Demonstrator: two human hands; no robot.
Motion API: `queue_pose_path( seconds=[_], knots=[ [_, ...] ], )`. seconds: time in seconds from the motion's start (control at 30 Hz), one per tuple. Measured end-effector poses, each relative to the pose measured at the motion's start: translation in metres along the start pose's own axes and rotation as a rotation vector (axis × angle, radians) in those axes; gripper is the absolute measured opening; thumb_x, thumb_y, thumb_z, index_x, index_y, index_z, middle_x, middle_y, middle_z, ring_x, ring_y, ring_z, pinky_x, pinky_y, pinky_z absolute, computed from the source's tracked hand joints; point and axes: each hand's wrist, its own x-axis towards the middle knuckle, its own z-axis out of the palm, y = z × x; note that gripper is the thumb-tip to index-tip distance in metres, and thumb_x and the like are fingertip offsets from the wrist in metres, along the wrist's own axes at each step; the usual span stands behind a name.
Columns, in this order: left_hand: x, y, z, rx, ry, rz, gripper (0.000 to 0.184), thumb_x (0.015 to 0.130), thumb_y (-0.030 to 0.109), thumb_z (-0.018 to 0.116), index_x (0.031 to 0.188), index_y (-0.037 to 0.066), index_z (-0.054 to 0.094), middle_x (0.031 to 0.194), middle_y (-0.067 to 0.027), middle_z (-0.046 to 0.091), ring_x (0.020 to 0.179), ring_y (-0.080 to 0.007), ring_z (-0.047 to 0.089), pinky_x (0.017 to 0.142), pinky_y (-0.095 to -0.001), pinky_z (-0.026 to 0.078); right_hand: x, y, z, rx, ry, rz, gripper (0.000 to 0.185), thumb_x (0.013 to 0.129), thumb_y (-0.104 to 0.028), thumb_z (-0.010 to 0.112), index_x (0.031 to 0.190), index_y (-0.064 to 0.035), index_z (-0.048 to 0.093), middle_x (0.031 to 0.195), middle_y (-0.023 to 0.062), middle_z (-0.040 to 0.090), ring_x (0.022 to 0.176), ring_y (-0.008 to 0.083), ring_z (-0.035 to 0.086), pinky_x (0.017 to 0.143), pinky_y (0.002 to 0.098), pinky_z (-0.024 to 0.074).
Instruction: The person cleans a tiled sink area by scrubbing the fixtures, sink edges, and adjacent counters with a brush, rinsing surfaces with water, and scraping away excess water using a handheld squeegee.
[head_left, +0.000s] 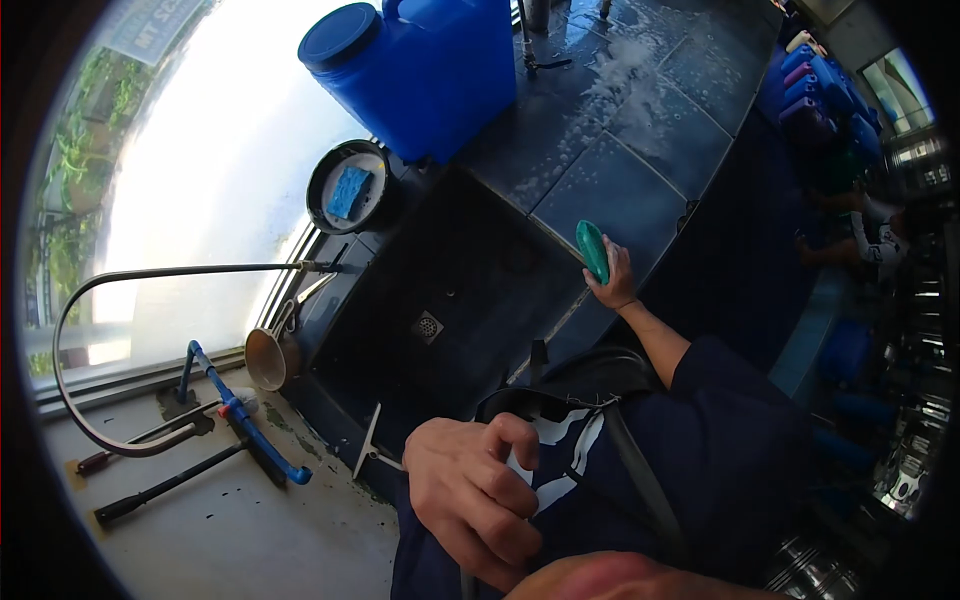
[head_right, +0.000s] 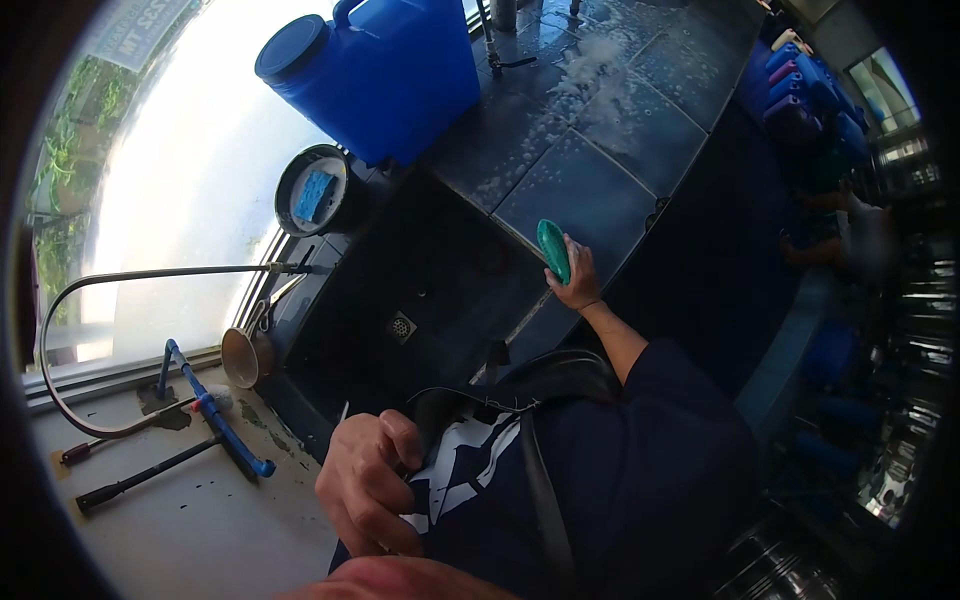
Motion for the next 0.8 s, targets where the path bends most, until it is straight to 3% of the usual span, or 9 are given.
queue_pose_path(
  seconds=[0.2, 0.27, 0.3, 0.33, 0.37, 0.4, 0.73, 0.8],
  knots=[
    [0.002, -0.021, -0.017, -0.160, -0.129, 0.015, 0.011, 0.092, 0.014, 0.062, 0.089, 0.013, 0.073, 0.093, -0.0023, 0.060, 0.084, -0.0175, 0.051, 0.084, -0.0457, 0.028, -0.001, -0.004, 0.009, -0.046, -0.046, 0.048, 0.087, 0.083, -0.026, 0.077, 0.151, 0.0052, 0.033, 0.138, 0.0251, 0.052, 0.121, 0.0426, 0.053, 0.106, 0.0502, 0.0424],
    [0.000, -0.026, -0.016, -0.056, 0.034, 0.125, 0.011, 0.091, 0.016, 0.063, 0.087, 0.013, 0.072, 0.089, 0.0010, 0.059, 0.080, -0.0154, 0.050, 0.084, -0.0464, 0.029, 0.002, -0.003, 0.010, -0.065, -0.060, 0.039, 0.087, 0.084, -0.027, 0.076, 0.152, 0.0048, 0.032, 0.139, 0.0250, 0.051, 0.122, 0.0427, 0.053, 0.107, 0.0500, 0.0420],
    [-0.005, -0.024, -0.012, -0.081, 0.209, 0.062, 0.007, 0.089, 0.017, 0.068, 0.086, 0.015, 0.075, 0.088, 0.0040, 0.060, 0.075, -0.0135, 0.048, 0.085, -0.0467, 0.029, 0.001, -0.005, 0.009, -0.063, -0.066, 0.037, 0.087, 0.084, -0.027, 0.076, 0.152, 0.0047, 0.032, 0.139, 0.0250, 0.051, 0.123, 0.0426, 0.052, 0.107, 0.0499, 0.0420],
    [-0.007, -0.024, 0.005, 0.004, 0.564, 0.017, 0.004, 0.083, 0.018, 0.077, 0.085, 0.021, 0.077, 0.083, 0.0066, 0.057, 0.076, -0.0123, 0.045, 0.089, -0.0461, 0.029, -0.001, -0.005, 0.010, -0.072, -0.056, 0.027, 0.086, 0.084, -0.027, 0.076, 0.151, 0.0048, 0.033, 0.138, 0.0248, 0.051, 0.122, 0.0427, 0.052, 0.107, 0.0503, 0.0427],
    [-0.007, -0.034, 0.006, 0.013, 0.741, 0.039, 0.014, 0.075, 0.021, 0.086, 0.085, 0.026, 0.079, 0.078, 0.0091, 0.050, 0.079, -0.0123, 0.042, 0.092, -0.0436, 0.030, 0.000, -0.004, 0.011, -0.075, -0.050, 0.012, 0.086, 0.084, -0.027, 0.076, 0.151, 0.0048, 0.033, 0.138, 0.0246, 0.052, 0.121, 0.0428, 0.053, 0.106, 0.0506, 0.0434],
    [-0.010, -0.026, 0.010, 0.092, 0.794, -0.072, 0.013, 0.082, 0.027, 0.083, 0.093, 0.034, 0.077, 0.082, 0.0117, 0.043, 0.087, -0.0123, 0.040, 0.095, -0.0459, 0.030, -0.002, -0.007, 0.010, -0.081, -0.065, 0.031, 0.086, 0.084, -0.028, 0.076, 0.151, 0.0049, 0.033, 0.136, 0.0248, 0.052, 0.120, 0.0429, 0.053, 0.104, 0.0511, 0.0442],
    [-0.014, -0.048, 0.007, 0.481, 0.971, 0.002, 0.020, 0.085, 0.037, 0.079, 0.093, 0.025, 0.064, 0.085, 0.0045, 0.043, 0.087, -0.0164, 0.040, 0.094, -0.0443, 0.031, 0.001, 0.006, 0.022, -0.112, -0.052, -0.071, 0.088, 0.081, -0.034, 0.079, 0.148, 0.0043, 0.036, 0.132, 0.0251, 0.053, 0.116, 0.0428, 0.053, 0.101, 0.0515, 0.0453],
    [-0.010, -0.051, 0.007, 0.513, 0.976, 0.032, 0.024, 0.085, 0.039, 0.078, 0.093, 0.023, 0.062, 0.085, 0.0031, 0.042, 0.087, -0.0173, 0.040, 0.094, -0.0440, 0.032, 0.001, 0.006, 0.024, -0.272, -0.061, -0.186, 0.089, 0.081, -0.034, 0.079, 0.149, 0.0041, 0.036, 0.131, 0.0248, 0.053, 0.116, 0.0425, 0.053, 0.100, 0.0516, 0.0454]
  ],
)
